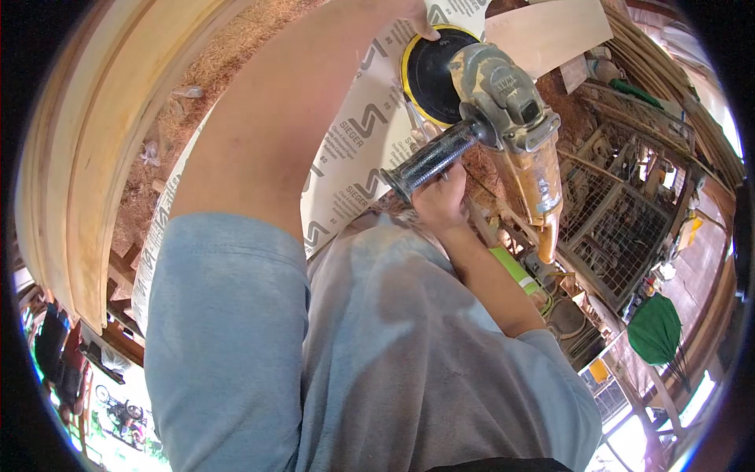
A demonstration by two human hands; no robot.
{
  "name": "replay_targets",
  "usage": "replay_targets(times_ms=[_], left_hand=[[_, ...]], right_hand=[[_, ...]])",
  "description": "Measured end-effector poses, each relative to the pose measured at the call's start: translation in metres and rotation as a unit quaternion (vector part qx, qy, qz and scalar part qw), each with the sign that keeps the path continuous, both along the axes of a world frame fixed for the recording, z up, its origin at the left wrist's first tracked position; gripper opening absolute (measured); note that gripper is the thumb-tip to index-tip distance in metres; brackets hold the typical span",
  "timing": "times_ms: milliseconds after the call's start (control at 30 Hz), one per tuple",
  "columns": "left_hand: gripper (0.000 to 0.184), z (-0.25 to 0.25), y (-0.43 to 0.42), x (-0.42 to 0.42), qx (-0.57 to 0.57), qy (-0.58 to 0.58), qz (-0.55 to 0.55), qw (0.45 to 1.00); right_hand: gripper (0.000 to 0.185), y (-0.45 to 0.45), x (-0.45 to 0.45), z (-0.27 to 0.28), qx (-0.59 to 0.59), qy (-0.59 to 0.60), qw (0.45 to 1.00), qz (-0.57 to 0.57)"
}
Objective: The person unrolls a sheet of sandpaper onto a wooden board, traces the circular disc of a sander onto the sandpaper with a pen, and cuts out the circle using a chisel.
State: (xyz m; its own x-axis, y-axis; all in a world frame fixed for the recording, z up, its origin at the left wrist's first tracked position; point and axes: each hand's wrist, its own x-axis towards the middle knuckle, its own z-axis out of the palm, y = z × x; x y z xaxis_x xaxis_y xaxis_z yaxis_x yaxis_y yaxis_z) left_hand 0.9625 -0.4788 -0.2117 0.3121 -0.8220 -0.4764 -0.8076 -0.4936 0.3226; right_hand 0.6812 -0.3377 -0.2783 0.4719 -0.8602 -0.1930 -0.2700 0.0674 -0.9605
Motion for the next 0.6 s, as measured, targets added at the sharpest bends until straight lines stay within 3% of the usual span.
replay_targets(times_ms=[67, 167, 333, 600], left_hand=[[0.083, 0.000, 0.000, 0.000, 0.002, 0.000, -0.001, 1.000], [0.083, 0.000, -0.001, 0.000, 0.004, -0.002, -0.005, 1.000], [0.085, -0.001, 0.001, 0.003, 0.021, 0.017, -0.015, 1.000], [0.090, -0.003, -0.003, 0.002, 0.018, 0.006, -0.018, 1.000]], right_hand=[[0.042, 0.000, 0.003, 0.005, 0.104, -0.046, 0.991, -0.075], [0.038, -0.001, 0.003, 0.011, -0.052, 0.047, 0.997, -0.013], [0.014, 0.000, -0.025, 0.032, -0.096, 0.183, 0.978, -0.002], [0.008, -0.006, -0.017, 0.030, -0.039, 0.049, 0.997, -0.048]])
